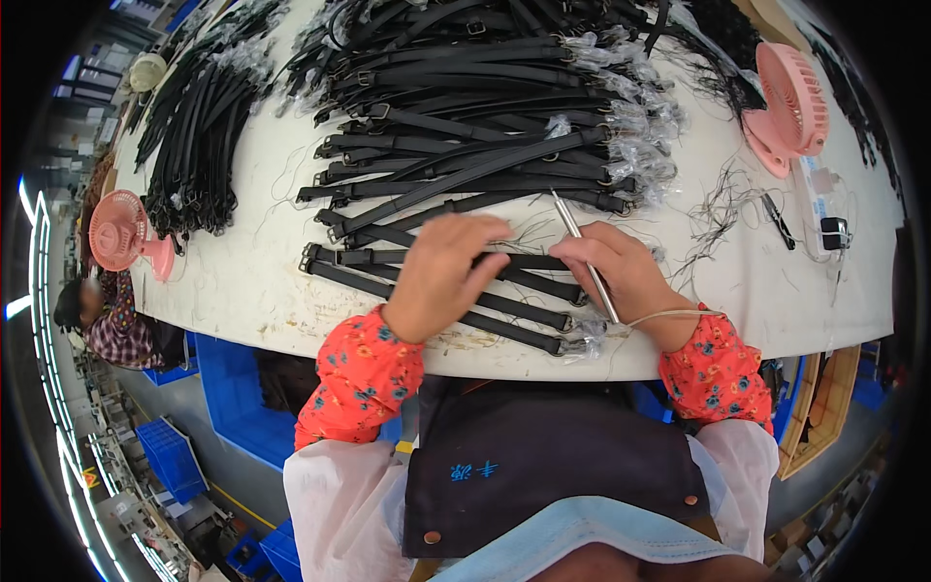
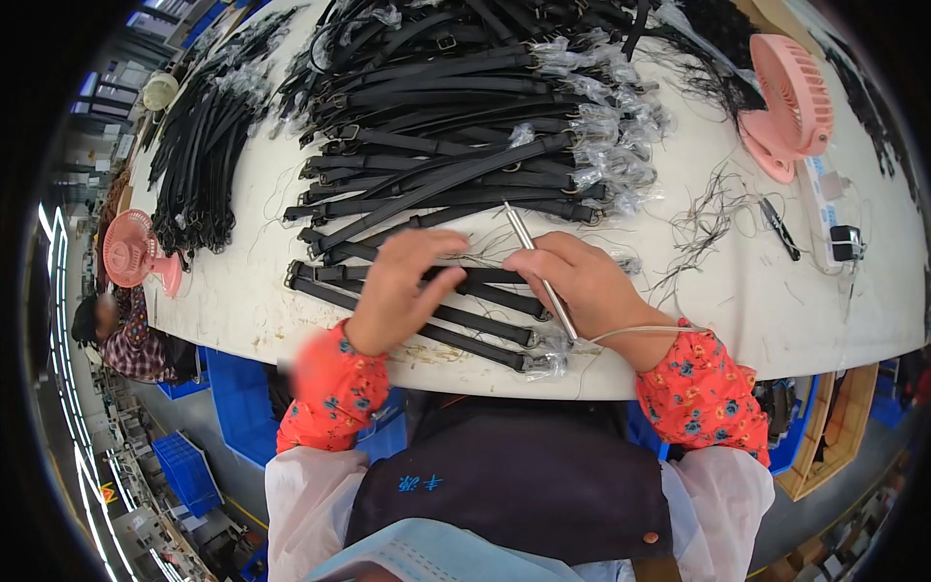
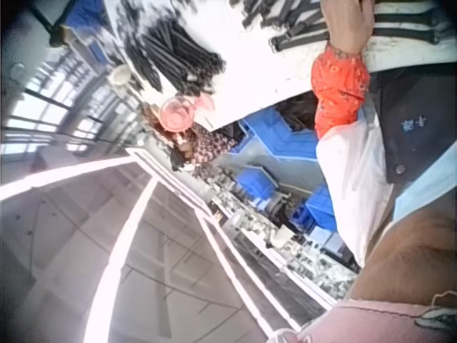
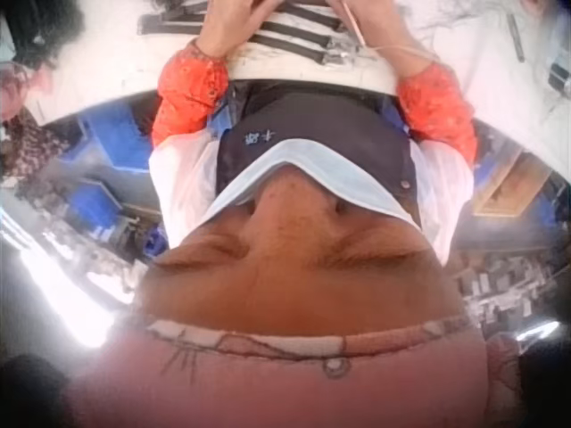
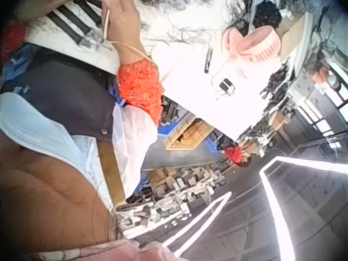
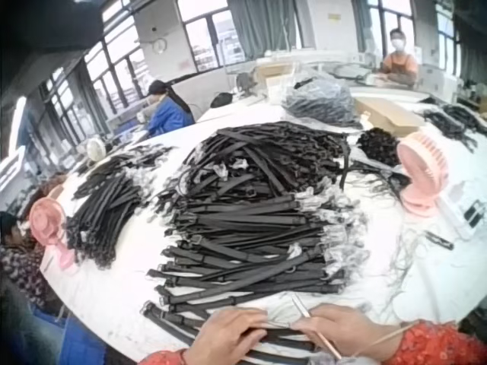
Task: The person uses a metal tool to attach metal hardware to the ends of black leather belts. They work on a white table in a factory setting, handling the belts one by one and placing the finished items into a pile.
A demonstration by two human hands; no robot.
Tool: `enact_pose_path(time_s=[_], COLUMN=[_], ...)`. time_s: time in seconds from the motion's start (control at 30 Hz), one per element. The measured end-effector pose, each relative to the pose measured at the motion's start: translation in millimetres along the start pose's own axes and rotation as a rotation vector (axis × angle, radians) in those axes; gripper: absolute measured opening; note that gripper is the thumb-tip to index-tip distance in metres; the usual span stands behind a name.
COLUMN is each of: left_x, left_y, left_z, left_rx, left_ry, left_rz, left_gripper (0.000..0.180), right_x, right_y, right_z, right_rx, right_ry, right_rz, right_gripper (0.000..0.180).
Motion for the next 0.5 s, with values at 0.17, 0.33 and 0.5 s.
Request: enact_pose_path(time_s=[0.17,0.33,0.5], left_x=[14.2,6.2,-15.0], left_y=[-3.1,4.0,-10.7], left_z=[5.9,47.0,23.8], left_rx=[-0.037,-0.196,0.04], left_ry=[0.156,0.119,-0.204], left_rz=[0.086,0.241,0.253], left_gripper=[0.016,0.011,0.013], right_x=[-6.9,-34.7,-54.9], right_y=[-1.8,-4.3,-7.8], right_z=[5.3,8.4,4.6], right_rx=[-0.046,-0.037,-0.051], right_ry=[0.089,0.222,0.356], right_rz=[-0.039,-0.176,-0.258], right_gripper=[0.024,0.026,0.03])
Point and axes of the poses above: each hand's wrist, its own y-axis away from the middle knuckle, its own x-axis out of the palm, z = x × y, the point moved 10 cm from there along -y, towards the middle knuckle, and after that the axes turned 15 degrees about -y, right-handed, at the moved point
